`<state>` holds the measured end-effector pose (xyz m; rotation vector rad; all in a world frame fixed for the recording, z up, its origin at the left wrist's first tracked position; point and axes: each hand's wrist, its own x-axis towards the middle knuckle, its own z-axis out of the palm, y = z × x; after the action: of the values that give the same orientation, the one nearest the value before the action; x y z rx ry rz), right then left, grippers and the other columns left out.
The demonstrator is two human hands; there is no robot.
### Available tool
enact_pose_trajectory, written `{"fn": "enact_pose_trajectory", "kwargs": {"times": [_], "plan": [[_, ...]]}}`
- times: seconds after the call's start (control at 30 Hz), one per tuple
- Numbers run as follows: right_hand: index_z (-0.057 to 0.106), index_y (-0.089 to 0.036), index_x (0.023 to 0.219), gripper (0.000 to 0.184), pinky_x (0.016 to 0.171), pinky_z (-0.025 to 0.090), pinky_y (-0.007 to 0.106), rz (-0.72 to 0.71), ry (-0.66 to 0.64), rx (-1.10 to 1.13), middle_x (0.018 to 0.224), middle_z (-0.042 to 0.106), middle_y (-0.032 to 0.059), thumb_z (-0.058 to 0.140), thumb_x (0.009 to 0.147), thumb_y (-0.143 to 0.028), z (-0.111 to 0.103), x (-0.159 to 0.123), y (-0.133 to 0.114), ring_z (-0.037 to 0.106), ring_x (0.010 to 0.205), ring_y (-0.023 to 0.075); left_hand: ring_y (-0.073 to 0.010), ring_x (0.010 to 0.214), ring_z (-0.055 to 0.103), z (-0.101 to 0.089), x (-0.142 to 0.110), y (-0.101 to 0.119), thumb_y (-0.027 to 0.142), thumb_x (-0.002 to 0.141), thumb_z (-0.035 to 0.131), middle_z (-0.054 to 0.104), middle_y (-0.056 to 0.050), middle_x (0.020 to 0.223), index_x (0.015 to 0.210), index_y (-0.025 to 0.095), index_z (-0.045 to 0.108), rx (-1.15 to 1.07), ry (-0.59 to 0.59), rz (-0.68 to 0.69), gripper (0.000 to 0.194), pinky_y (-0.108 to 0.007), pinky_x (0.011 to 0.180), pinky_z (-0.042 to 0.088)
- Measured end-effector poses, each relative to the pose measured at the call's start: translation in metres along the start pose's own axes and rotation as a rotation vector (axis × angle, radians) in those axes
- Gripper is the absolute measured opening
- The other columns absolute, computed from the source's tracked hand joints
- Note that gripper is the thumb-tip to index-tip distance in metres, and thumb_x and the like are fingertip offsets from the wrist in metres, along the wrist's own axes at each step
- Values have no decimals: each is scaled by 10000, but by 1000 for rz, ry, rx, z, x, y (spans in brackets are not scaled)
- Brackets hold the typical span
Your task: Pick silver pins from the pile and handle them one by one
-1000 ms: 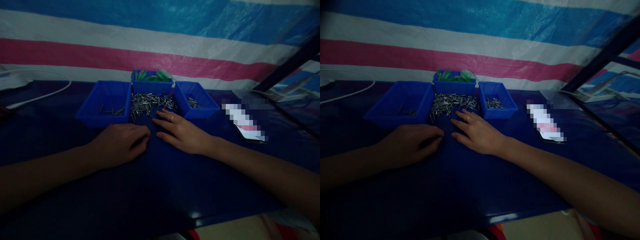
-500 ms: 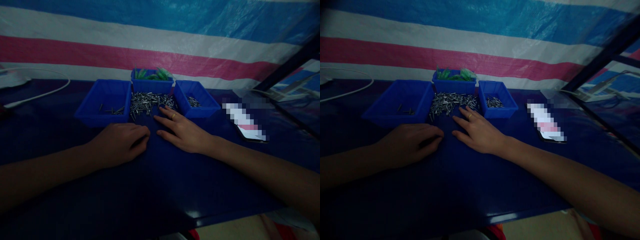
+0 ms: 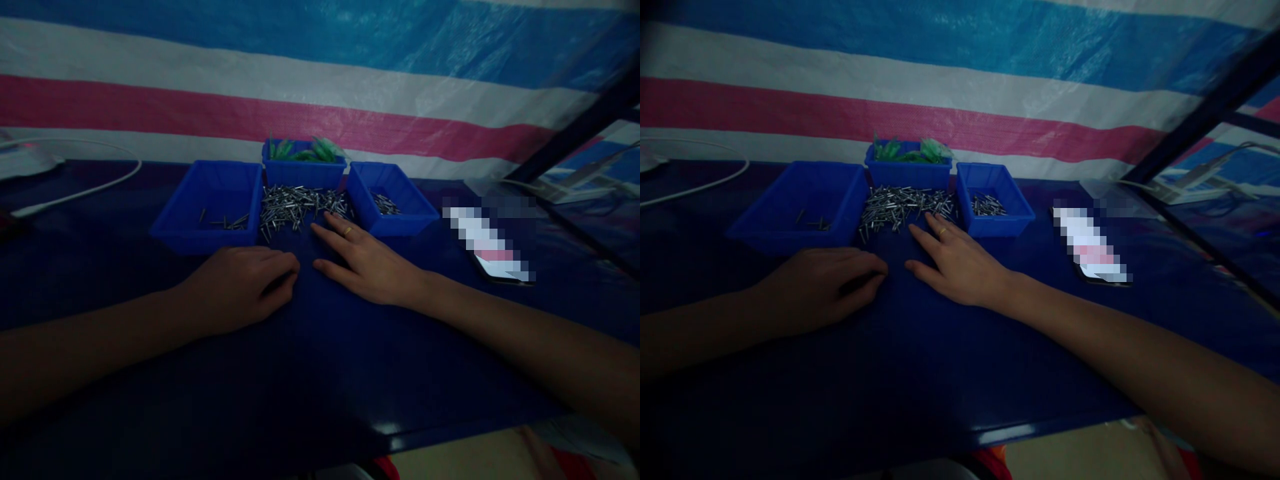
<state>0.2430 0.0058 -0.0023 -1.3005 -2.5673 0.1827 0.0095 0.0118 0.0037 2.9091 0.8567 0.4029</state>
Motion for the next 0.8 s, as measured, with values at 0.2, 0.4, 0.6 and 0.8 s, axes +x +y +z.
{"fn": "enact_pose_trajectory", "kwargs": {"times": [0.2, 0.4, 0.6, 0.8], "plan": [[430, -55, 1444, 628, 1158, 335, 541, 8, 20, -11, 1527, 344, 255, 471, 971, -465, 1, 0, -1, 330, 1434, 348, -143, 684, 624, -1, 0, 1, 261, 940, 377, 667, -5, 770, 905, 190, 607, 5, -18, -18, 243, -262, 631, 423], [455, -45, 1421, 611, 1142, 359, 548, -13, 27, -9, 1510, 370, 263, 462, 973, -461, 1, -1, 0, 352, 1423, 351, -148, 689, 625, 1, -1, -1, 272, 947, 374, 668, -6, 772, 903, 193, 608, 5, 7, -5, 251, -264, 632, 413], [502, -29, 1369, 562, 1130, 386, 521, -53, 61, -34, 1452, 458, 254, 461, 978, -430, 1, -1, 1, 424, 1380, 339, -146, 678, 627, -1, -1, -1, 271, 948, 363, 670, -4, 769, 906, 191, 599, 0, 3, 0, 253, -262, 622, 405], [584, -103, 1278, 441, 1051, 478, 451, -89, 104, -38, 1301, 590, 175, 453, 979, -399, -1, -1, 0, 562, 1224, 287, -152, 697, 632, -1, 0, 0, 277, 956, 353, 671, -4, 780, 912, 191, 594, 2, -17, -4, 259, -269, 633, 408]]}}
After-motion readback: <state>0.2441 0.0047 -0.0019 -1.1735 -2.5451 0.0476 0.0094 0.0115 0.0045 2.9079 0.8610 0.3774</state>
